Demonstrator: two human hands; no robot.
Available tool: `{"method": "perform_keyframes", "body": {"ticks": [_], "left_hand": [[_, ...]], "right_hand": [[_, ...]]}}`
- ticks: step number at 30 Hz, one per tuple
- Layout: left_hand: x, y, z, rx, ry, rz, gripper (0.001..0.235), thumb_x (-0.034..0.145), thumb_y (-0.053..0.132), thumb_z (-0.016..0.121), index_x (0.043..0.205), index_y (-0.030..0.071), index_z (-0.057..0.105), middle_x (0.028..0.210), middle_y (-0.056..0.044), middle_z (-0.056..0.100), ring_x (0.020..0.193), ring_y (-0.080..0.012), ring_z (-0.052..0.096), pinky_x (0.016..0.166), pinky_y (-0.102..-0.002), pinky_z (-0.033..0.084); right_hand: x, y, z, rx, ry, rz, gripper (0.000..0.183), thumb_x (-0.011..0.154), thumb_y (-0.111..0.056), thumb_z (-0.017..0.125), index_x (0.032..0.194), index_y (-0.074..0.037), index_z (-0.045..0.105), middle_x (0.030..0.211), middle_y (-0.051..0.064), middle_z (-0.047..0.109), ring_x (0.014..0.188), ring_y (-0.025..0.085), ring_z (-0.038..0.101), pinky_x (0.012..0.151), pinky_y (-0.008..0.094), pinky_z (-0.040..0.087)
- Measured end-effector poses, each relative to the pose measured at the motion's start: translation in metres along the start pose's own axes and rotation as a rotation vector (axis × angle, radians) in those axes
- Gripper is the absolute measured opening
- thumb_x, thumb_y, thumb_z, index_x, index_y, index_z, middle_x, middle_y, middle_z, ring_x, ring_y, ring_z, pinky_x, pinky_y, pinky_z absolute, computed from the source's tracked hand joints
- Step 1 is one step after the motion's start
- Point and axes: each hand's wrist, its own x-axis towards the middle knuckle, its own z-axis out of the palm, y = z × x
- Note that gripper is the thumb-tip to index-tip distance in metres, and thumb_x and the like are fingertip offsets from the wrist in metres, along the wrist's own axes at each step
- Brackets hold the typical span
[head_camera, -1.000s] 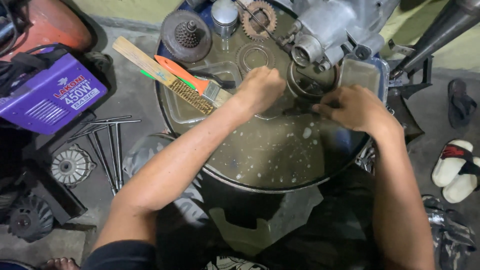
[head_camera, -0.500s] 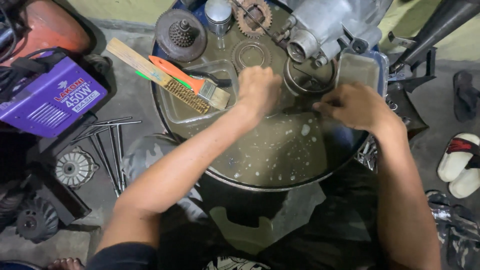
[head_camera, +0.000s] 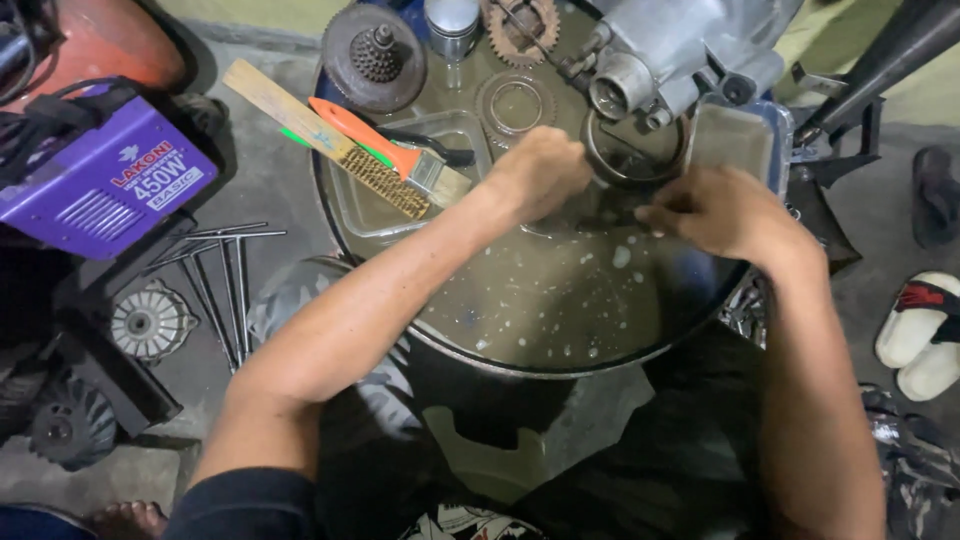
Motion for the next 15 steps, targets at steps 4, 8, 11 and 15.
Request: {"method": "perform_keyframes", "body": {"ticks": [4, 8, 11, 15], "left_hand": [[0.002, 0.0, -0.019, 0.032, -0.091, 0.098, 0.055, 0.115, 0.021, 0.069, 0.065, 0.043, 0.072, 0.065, 0.021, 0.071, 0.058, -0.0064, 0.072, 0.051, -0.025, 0.048], [0.0, -0.012, -0.015, -0.011, -0.12, 0.111, 0.053, 0.116, 0.028, 0.066, 0.064, 0.037, 0.068, 0.059, 0.019, 0.059, 0.051, -0.0022, 0.057, 0.047, -0.026, 0.044], [-0.011, -0.022, 0.0, -0.293, 0.153, 0.058, 0.047, 0.114, 0.015, 0.066, 0.069, 0.025, 0.072, 0.062, 0.012, 0.059, 0.052, -0.0066, 0.056, 0.049, -0.03, 0.049], [-0.003, -0.028, -0.037, -0.012, -0.279, 0.223, 0.046, 0.12, 0.034, 0.062, 0.079, 0.028, 0.082, 0.081, 0.01, 0.078, 0.07, -0.01, 0.075, 0.061, -0.03, 0.061]], "right_hand": [[-0.006, 0.003, -0.004, -0.008, 0.004, -0.002, 0.037, 0.113, -0.044, 0.065, 0.116, -0.016, 0.09, 0.095, 0.008, 0.085, 0.077, 0.026, 0.073, 0.066, 0.037, 0.045], [-0.01, 0.008, -0.004, 0.055, 0.021, 0.022, 0.033, 0.11, -0.04, 0.067, 0.125, -0.018, 0.088, 0.124, 0.003, 0.085, 0.104, 0.027, 0.079, 0.084, 0.04, 0.056], [-0.007, 0.017, 0.0, 0.053, 0.055, 0.014, 0.032, 0.109, -0.037, 0.07, 0.13, -0.019, 0.086, 0.132, 0.004, 0.085, 0.109, 0.027, 0.081, 0.089, 0.042, 0.06], [0.008, 0.022, 0.016, 0.08, 0.073, -0.073, 0.025, 0.112, -0.029, 0.067, 0.126, -0.017, 0.083, 0.129, 0.006, 0.086, 0.111, 0.023, 0.085, 0.093, 0.036, 0.068]]}}
